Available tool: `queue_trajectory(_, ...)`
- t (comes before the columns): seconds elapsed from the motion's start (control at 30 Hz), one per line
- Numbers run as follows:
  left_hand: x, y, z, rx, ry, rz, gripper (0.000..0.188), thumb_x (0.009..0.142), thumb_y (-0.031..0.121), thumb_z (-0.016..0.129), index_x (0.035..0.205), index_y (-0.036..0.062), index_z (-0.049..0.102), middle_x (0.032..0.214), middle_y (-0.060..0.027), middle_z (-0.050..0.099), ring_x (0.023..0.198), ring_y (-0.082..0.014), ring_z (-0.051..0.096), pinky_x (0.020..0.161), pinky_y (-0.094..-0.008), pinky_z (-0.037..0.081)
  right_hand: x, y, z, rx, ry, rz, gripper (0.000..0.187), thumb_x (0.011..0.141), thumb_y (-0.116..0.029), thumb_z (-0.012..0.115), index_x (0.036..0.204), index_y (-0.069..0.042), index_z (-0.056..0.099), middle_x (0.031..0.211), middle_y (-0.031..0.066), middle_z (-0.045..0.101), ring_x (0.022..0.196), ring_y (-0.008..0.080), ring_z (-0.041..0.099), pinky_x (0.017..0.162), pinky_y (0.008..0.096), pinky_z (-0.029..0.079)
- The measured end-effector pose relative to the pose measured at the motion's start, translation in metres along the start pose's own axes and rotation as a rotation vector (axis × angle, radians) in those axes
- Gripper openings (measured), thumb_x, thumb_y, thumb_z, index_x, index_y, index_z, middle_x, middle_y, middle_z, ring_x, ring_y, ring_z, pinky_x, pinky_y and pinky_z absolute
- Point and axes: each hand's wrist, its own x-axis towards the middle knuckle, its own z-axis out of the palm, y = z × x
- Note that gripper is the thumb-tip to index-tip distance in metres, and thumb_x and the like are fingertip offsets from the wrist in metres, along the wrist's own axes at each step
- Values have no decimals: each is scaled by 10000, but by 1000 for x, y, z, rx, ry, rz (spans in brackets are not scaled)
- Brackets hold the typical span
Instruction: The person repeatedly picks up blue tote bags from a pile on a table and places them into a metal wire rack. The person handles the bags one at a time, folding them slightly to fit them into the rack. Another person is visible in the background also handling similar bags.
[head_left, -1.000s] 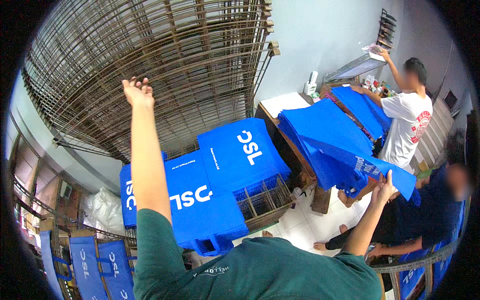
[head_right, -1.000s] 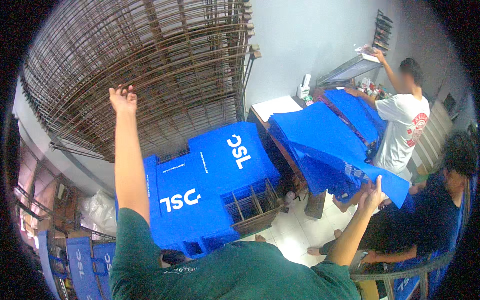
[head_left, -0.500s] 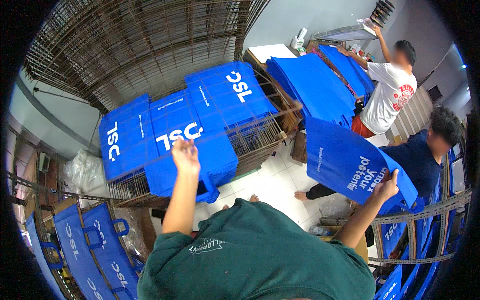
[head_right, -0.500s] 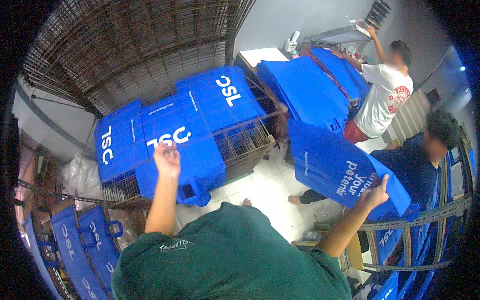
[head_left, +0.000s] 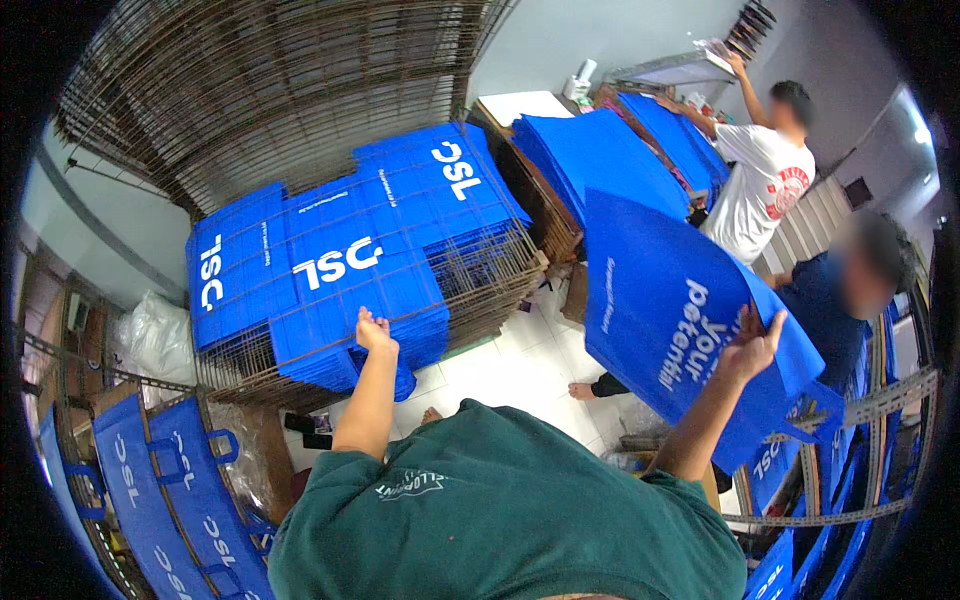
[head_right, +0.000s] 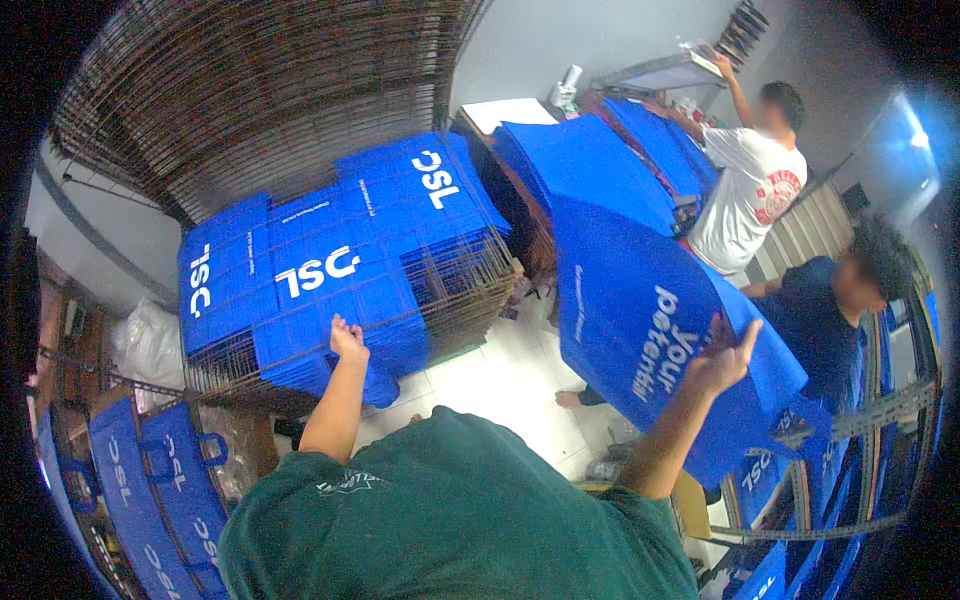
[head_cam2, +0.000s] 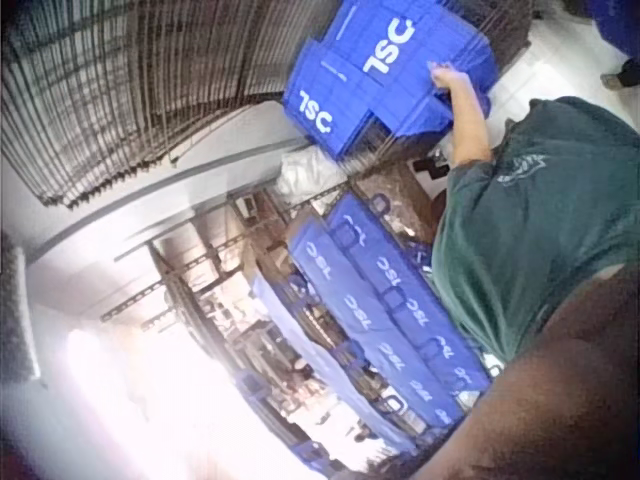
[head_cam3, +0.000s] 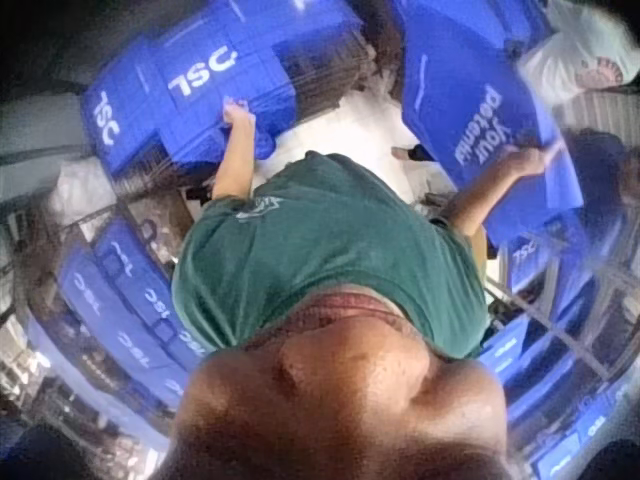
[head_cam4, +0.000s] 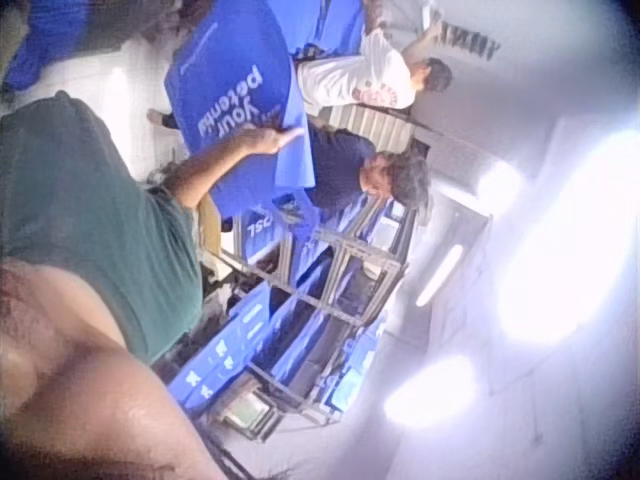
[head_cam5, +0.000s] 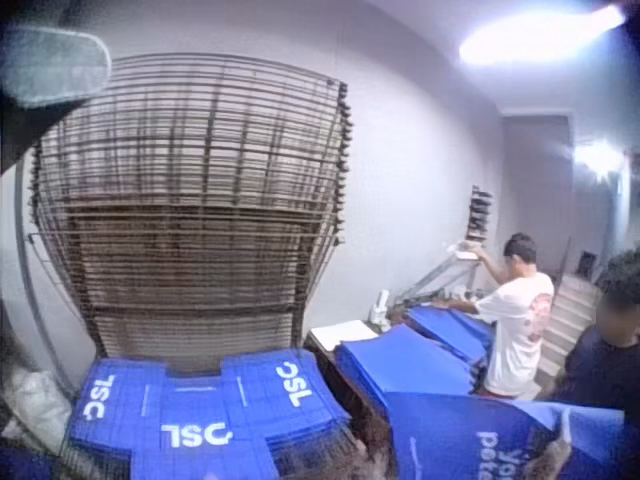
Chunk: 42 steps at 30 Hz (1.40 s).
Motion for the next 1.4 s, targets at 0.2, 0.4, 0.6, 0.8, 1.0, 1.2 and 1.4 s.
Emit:
queue_trajectory(0.2, -128, -7, 44, 541, -430, -61, 396, 867, 287, 479, 1228, 124, 482, 1180, -74, 532, 1038, -202, 527, 851, -369, 462, -9, 6, 21, -38, -83, 59, 418, 913, -344, 486, 1098, 31, 513, 978, 145, 603, 806, 229, 619, 748, 316, 508)
queue_trajectory(0.4, -387, 2, 170, 621, -1500, -522, 533, 849, 370, 558, 1267, 69, 420, 1210, -126, 508, 1070, -201, 496, 888, -346, 408, -80, 72, 55, -90, -303, 327, 621, 903, -510, 405, 1150, 49, 512, 1105, 159, 563, 948, 217, 562, 858, 334, 433)
queue_trajectory(0.6, -408, 6, 219, 546, -1492, 235, 286, 729, 73, 662, 991, 18, 561, 856, -99, 632, 730, -190, 616, 692, -343, 513, -137, 165, -15, -252, -748, 269, 554, 899, -433, 395, 1229, 9, 442, 1170, 144, 518, 999, 236, 508, 874, 356, 411)
queue_trajectory(0.8, -317, 162, 192, 820, -1370, 351, 460, 753, 122, 656, 1178, 43, 499, 1005, -96, 613, 846, -173, 616, 781, -324, 511, -147, 188, -85, 537, -553, 1453, 788, 786, -694, 315, 1334, -132, 380, 1299, 82, 459, 1107, 254, 492, 879, 396, 430)
queue_trajectory(1.0, -206, 268, 128, 934, -1091, 515, 568, 757, 135, 634, 1277, 48, 423, 1115, -97, 567, 955, -182, 562, 854, -316, 454, -138, 228, 9, 127, -1027, 1205, 630, 757, -44, 547, 1344, -74, 320, 1210, 126, 512, 1076, 222, 517, 921, 333, 421)
queue_trajectory(1.2, -17, 300, 49, 946, -652, 387, 617, 676, 21, 559, 1276, 63, 422, 980, -85, 595, 835, -177, 573, 732, -331, 490, -212, 317, 106, -251, -1170, 891, 679, 702, 150, 487, 1327, -69, 337, 1134, 123, 561, 1002, 185, 544, 872, 288, 415)
queue_trajectory(1.4, 142, 245, -38, 1060, -254, 669, 609, 679, 43, 684, 1240, 77, 449, 1007, -164, 616, 911, -236, 604, 755, -342, 492, -277, 405, 127, -726, -1235, 436, 480, 686, 4, 660, 1114, -150, 507, 839, 108, 615, 738, 210, 589, 698, 317, 474)
